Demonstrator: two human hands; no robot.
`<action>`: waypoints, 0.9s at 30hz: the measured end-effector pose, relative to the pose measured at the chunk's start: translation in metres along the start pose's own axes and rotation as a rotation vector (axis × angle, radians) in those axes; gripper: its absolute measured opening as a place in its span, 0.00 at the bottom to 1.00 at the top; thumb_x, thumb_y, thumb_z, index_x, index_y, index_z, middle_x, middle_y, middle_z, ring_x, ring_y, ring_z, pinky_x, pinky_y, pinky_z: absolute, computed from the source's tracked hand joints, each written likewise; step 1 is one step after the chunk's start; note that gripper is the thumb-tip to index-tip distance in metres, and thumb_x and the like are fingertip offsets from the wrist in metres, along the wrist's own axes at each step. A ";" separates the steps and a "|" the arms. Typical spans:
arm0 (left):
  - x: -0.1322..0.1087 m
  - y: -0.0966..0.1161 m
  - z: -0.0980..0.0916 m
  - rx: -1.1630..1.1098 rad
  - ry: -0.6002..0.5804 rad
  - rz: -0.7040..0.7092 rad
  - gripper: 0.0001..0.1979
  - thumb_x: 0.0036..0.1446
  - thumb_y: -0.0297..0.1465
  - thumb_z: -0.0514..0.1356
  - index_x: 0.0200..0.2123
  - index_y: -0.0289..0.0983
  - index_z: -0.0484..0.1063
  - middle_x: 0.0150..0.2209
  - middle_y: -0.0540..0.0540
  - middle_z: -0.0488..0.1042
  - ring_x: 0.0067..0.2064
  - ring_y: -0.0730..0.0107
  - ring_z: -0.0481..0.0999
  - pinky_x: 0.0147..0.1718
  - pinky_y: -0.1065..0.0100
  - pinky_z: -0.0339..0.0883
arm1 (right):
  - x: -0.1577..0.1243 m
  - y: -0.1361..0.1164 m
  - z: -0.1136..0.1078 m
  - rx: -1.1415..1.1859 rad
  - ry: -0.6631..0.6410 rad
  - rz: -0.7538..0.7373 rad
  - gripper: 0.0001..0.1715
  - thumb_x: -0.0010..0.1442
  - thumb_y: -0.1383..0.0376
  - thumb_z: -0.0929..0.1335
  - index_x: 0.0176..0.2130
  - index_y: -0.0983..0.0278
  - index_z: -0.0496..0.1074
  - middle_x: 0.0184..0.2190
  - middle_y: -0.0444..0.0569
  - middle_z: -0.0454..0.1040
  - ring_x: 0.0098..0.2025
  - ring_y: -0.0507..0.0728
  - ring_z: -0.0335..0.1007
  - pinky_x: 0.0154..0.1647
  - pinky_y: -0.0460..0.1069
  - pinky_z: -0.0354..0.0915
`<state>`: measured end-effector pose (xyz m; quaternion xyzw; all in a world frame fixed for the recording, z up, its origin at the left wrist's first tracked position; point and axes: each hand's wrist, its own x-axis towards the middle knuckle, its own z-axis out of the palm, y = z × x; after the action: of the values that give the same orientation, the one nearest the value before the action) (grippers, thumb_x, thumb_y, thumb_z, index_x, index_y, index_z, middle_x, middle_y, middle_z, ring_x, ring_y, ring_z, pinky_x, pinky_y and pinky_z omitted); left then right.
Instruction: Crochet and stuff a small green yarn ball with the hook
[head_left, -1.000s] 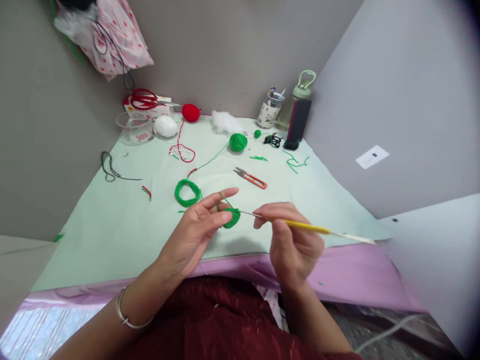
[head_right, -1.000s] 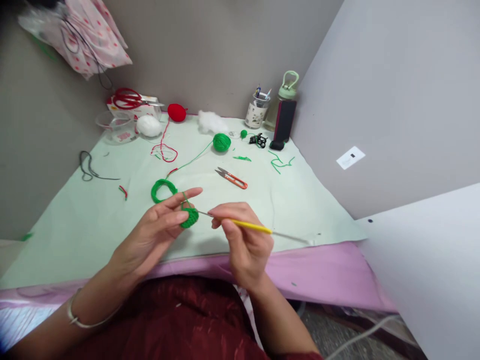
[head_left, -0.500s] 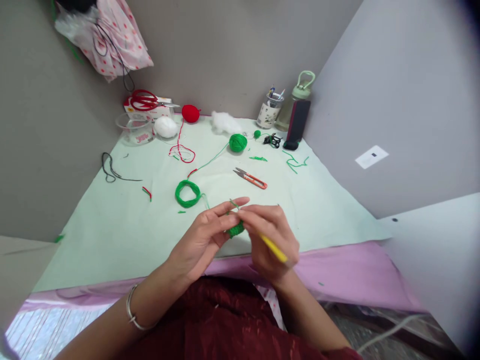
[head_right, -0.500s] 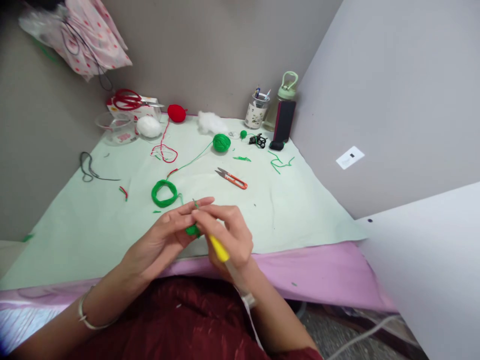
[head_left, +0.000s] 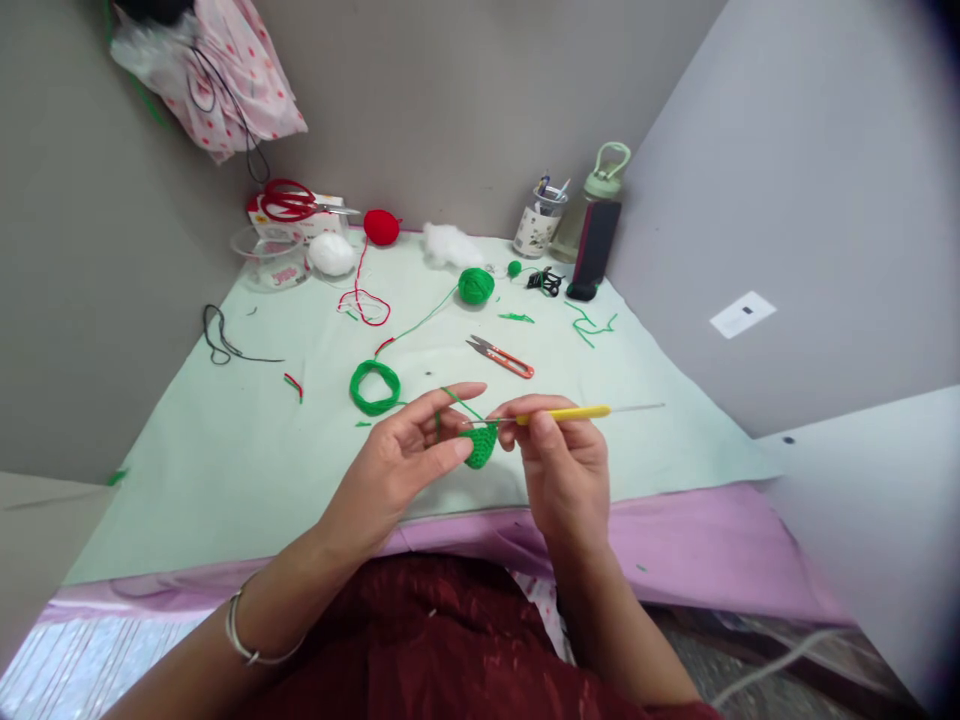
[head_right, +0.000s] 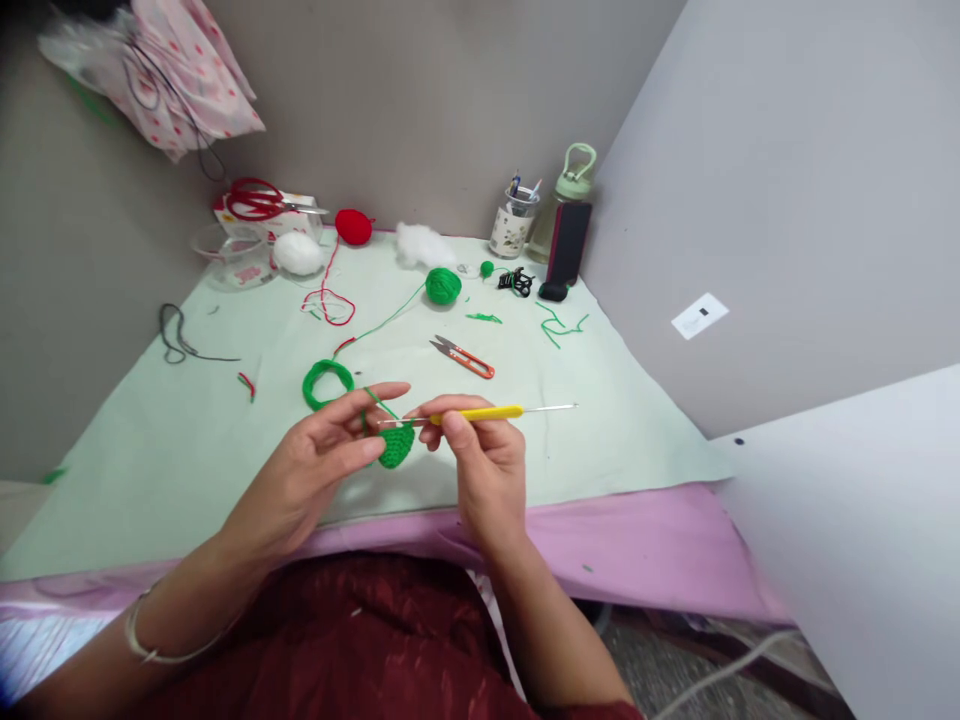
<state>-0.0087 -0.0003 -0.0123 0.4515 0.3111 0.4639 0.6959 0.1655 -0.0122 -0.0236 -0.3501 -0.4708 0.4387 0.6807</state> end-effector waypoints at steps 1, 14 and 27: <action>0.000 0.001 0.000 0.010 0.009 0.008 0.20 0.60 0.34 0.73 0.56 0.50 0.83 0.40 0.50 0.77 0.44 0.69 0.76 0.50 0.66 0.70 | 0.001 -0.001 0.000 0.019 -0.007 0.010 0.09 0.70 0.59 0.73 0.40 0.57 0.85 0.36 0.46 0.84 0.33 0.52 0.74 0.36 0.49 0.71; -0.001 0.010 0.005 0.282 0.107 0.098 0.21 0.59 0.29 0.70 0.56 0.44 0.82 0.36 0.50 0.75 0.43 0.66 0.76 0.52 0.61 0.68 | -0.005 -0.012 -0.006 -0.354 -0.122 -0.265 0.13 0.75 0.66 0.65 0.46 0.57 0.81 0.38 0.46 0.83 0.36 0.55 0.77 0.39 0.52 0.73; -0.006 0.003 0.016 0.370 0.234 0.242 0.20 0.56 0.27 0.73 0.53 0.44 0.82 0.37 0.49 0.80 0.44 0.63 0.76 0.53 0.61 0.68 | -0.011 -0.006 -0.005 -0.962 -0.250 -0.866 0.15 0.71 0.70 0.68 0.53 0.57 0.79 0.43 0.53 0.85 0.42 0.59 0.82 0.39 0.54 0.79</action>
<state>0.0014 -0.0105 -0.0034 0.5481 0.4129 0.5281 0.5002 0.1697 -0.0251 -0.0241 -0.3407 -0.7880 -0.0966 0.5037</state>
